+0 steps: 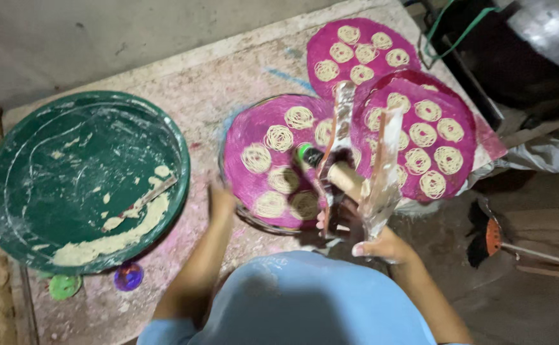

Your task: The person uses a manual dough press to extrude dough into spiral shapes onto pink circular mats. They repeatedly load dough into the press, extrude it, and scrape excess dough back into a green bowl, then move the completed mat aside and place a new one under the press.

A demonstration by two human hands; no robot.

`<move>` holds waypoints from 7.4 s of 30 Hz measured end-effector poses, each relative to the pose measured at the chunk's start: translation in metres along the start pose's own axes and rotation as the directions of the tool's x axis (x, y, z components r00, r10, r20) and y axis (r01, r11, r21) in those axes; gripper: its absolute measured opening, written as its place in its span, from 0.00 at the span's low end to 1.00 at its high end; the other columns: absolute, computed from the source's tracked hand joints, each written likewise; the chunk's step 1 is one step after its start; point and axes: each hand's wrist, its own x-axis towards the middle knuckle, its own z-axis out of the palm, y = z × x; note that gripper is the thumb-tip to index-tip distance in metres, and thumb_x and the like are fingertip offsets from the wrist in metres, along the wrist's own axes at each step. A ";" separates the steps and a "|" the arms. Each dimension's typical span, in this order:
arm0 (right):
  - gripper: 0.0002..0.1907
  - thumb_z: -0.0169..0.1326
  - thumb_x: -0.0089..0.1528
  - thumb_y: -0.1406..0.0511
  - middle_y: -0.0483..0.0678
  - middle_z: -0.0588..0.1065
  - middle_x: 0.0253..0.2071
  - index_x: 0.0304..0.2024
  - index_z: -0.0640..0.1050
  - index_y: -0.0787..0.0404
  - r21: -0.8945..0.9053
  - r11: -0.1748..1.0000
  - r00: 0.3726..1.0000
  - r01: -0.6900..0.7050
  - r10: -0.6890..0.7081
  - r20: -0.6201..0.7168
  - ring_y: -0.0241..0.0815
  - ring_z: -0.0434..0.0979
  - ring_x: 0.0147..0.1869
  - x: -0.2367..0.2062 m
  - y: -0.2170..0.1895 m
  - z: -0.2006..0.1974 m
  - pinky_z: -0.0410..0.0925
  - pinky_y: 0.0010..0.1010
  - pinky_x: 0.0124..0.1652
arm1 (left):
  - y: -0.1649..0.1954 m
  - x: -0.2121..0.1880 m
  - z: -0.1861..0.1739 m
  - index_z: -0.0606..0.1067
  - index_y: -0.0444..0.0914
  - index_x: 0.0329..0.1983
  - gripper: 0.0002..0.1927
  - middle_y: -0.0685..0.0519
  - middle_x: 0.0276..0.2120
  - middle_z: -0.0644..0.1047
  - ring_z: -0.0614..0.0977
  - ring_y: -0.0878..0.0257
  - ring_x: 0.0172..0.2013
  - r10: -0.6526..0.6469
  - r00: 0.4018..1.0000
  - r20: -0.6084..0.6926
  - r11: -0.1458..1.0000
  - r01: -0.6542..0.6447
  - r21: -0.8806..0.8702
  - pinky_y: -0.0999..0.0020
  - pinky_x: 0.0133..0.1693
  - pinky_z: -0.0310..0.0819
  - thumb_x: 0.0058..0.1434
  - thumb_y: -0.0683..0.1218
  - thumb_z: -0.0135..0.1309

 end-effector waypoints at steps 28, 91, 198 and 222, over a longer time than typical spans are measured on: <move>0.68 0.50 0.49 0.25 0.63 0.73 0.57 0.68 0.62 0.74 -0.059 0.840 0.795 -0.540 0.532 0.292 0.54 0.75 0.59 0.025 -0.035 0.027 0.66 0.42 0.56 | 0.066 -0.049 -0.023 0.53 0.34 0.80 0.43 0.41 0.72 0.64 0.64 0.52 0.71 0.472 0.643 0.603 0.467 0.398 -0.790 0.59 0.74 0.54 0.68 0.59 0.50; 0.44 0.39 0.66 0.36 0.57 0.81 0.41 0.47 0.79 0.71 -0.443 0.819 0.921 -0.366 0.386 -0.047 0.46 0.82 0.43 0.037 0.006 -0.085 0.74 0.37 0.46 | -0.048 0.005 0.010 0.60 0.43 0.77 0.39 0.57 0.28 0.69 0.62 0.72 0.15 -0.165 0.715 0.679 0.976 0.219 0.007 0.74 0.17 0.52 0.74 0.68 0.20; 0.65 0.61 0.47 0.30 0.52 0.67 0.63 0.74 0.60 0.63 0.041 0.830 0.711 0.556 -0.450 -0.540 0.46 0.68 0.62 -0.114 -0.004 -0.118 0.60 0.41 0.66 | 0.165 -0.091 0.174 0.55 0.39 0.78 0.35 0.43 0.77 0.55 0.56 0.55 0.78 0.718 0.343 0.606 0.641 -0.666 -0.382 0.64 0.76 0.59 0.69 0.37 0.49; 0.58 0.55 0.55 0.30 0.46 0.68 0.56 0.72 0.62 0.62 0.013 0.912 0.806 0.410 -0.355 -0.474 0.46 0.68 0.64 -0.098 0.020 -0.076 0.64 0.46 0.65 | 0.008 0.022 -0.008 0.59 0.45 0.78 0.46 0.44 0.74 0.63 0.61 0.53 0.75 0.492 0.764 0.417 0.813 -0.575 0.093 0.63 0.73 0.50 0.53 0.31 0.49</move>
